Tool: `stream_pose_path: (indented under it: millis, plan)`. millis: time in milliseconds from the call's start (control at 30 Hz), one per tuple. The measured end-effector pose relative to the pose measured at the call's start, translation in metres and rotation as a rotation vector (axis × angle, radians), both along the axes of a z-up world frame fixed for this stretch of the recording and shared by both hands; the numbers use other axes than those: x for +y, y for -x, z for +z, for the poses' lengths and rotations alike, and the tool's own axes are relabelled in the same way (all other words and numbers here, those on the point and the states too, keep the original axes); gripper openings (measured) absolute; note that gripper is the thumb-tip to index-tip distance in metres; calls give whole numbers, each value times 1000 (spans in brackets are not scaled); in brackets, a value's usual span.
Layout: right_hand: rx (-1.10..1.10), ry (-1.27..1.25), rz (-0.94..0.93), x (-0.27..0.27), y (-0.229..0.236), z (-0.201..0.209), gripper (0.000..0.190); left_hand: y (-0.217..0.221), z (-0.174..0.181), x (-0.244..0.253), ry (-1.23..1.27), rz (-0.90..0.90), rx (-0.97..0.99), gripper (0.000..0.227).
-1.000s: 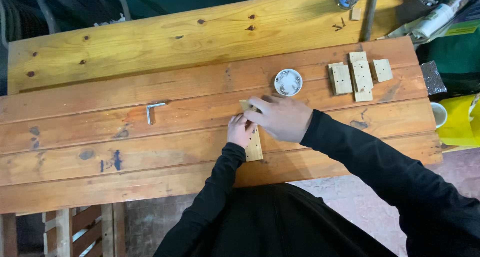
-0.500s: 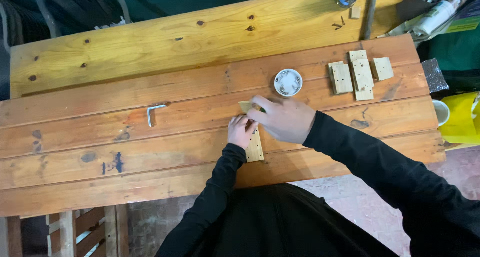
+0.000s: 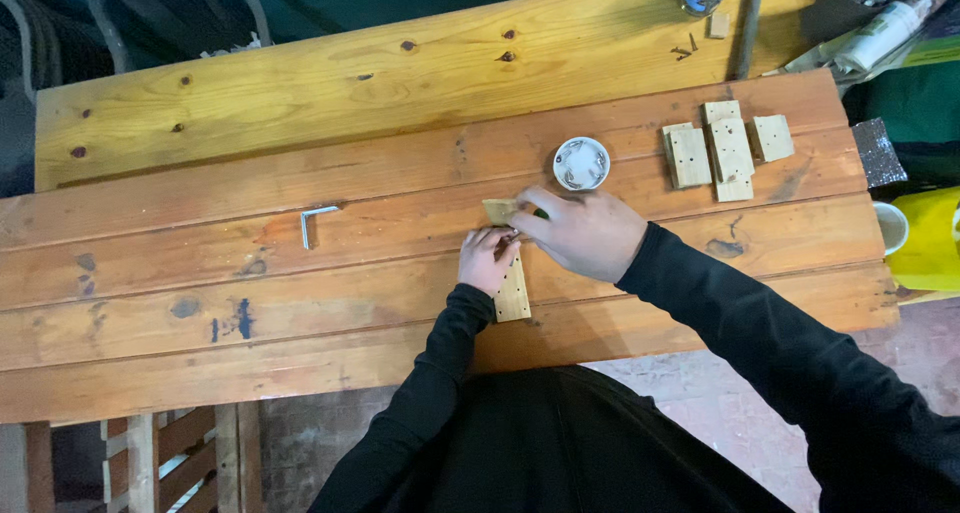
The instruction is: The person assembles small wooden blocks by attaching metal brackets with screws. They repeatedly pick up blocks, align brackets, insert screws, and tighten them with a screwdriver, then place the finished pieces aside on the workbench.
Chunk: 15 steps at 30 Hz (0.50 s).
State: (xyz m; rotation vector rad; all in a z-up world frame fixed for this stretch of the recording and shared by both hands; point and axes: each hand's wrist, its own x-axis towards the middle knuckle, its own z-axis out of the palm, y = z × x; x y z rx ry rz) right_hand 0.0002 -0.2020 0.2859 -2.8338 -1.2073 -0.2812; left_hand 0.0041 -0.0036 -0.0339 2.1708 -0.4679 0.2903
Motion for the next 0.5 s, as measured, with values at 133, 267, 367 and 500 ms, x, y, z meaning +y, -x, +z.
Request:
stream_pose_path:
  millis: [133,267,367,500]
  plan:
    - [137,-59,4,-7,-1,-13,27,1,6,-1,-34,22,-11,22]
    - [169,-151,-77,-39,9,-48,28,4,10,-1,22,-2,-27,16]
    - [327,-393,-237,-66,28,-30,21,5,16,-1,25,-1,-30,14]
    - [263,-569,-495,-136,63,-108,31,9,25,1,17,6,-31,13]
